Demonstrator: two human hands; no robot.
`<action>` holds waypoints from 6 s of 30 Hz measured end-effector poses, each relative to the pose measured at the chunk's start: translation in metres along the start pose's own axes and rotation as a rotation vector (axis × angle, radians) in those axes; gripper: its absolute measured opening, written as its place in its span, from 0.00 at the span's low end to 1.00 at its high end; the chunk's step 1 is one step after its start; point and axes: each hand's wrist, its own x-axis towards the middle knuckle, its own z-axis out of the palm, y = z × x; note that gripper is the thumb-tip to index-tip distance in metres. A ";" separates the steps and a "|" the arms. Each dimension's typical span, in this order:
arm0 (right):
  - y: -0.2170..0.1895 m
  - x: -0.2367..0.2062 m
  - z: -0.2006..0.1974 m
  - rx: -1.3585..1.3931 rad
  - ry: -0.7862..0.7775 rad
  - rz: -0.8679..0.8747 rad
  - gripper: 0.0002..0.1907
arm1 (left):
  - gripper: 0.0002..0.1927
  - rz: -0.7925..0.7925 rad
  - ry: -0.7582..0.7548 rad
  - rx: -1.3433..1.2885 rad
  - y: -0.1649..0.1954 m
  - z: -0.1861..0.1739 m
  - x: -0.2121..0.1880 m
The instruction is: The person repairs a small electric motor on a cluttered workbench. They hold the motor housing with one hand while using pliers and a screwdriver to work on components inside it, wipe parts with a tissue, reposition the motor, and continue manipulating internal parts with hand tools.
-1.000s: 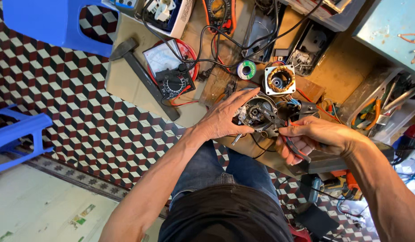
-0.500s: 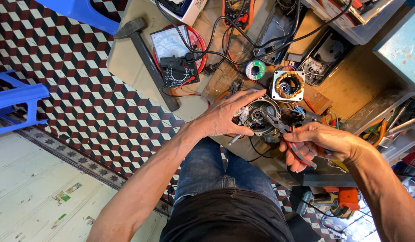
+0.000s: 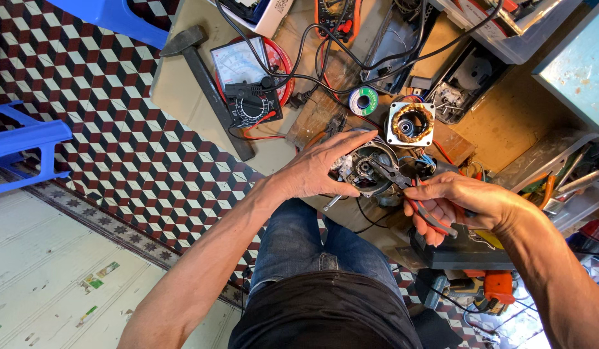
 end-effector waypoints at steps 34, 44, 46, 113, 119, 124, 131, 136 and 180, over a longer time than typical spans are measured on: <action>-0.035 -0.005 -0.001 -0.105 -0.059 0.154 0.23 | 0.55 -0.021 -0.026 0.002 -0.007 -0.002 0.001; -0.052 -0.004 -0.008 -0.154 -0.083 0.239 0.23 | 0.55 0.019 -0.023 -0.008 -0.005 -0.006 0.001; -0.059 -0.006 -0.006 -0.158 -0.072 0.248 0.23 | 0.55 0.013 -0.025 0.022 -0.005 -0.007 0.003; 0.069 0.014 0.185 0.154 0.631 -0.475 0.19 | 0.53 0.153 0.162 0.102 -0.019 0.009 -0.019; 0.054 0.002 0.181 0.036 0.657 -0.377 0.22 | 0.53 0.099 0.109 0.072 -0.022 0.010 -0.015; 0.046 -0.004 0.172 0.013 0.640 -0.349 0.19 | 0.52 0.077 0.109 0.105 -0.019 0.007 -0.015; 0.025 -0.016 0.169 -0.205 0.673 -0.252 0.23 | 0.52 0.069 0.101 0.099 -0.021 0.007 -0.013; 0.005 -0.021 0.162 -0.369 0.703 -0.089 0.22 | 0.54 0.237 0.153 0.174 -0.020 0.007 -0.007; -0.061 -0.035 0.166 -0.589 0.749 0.126 0.19 | 0.50 0.248 0.041 0.183 -0.009 -0.015 0.001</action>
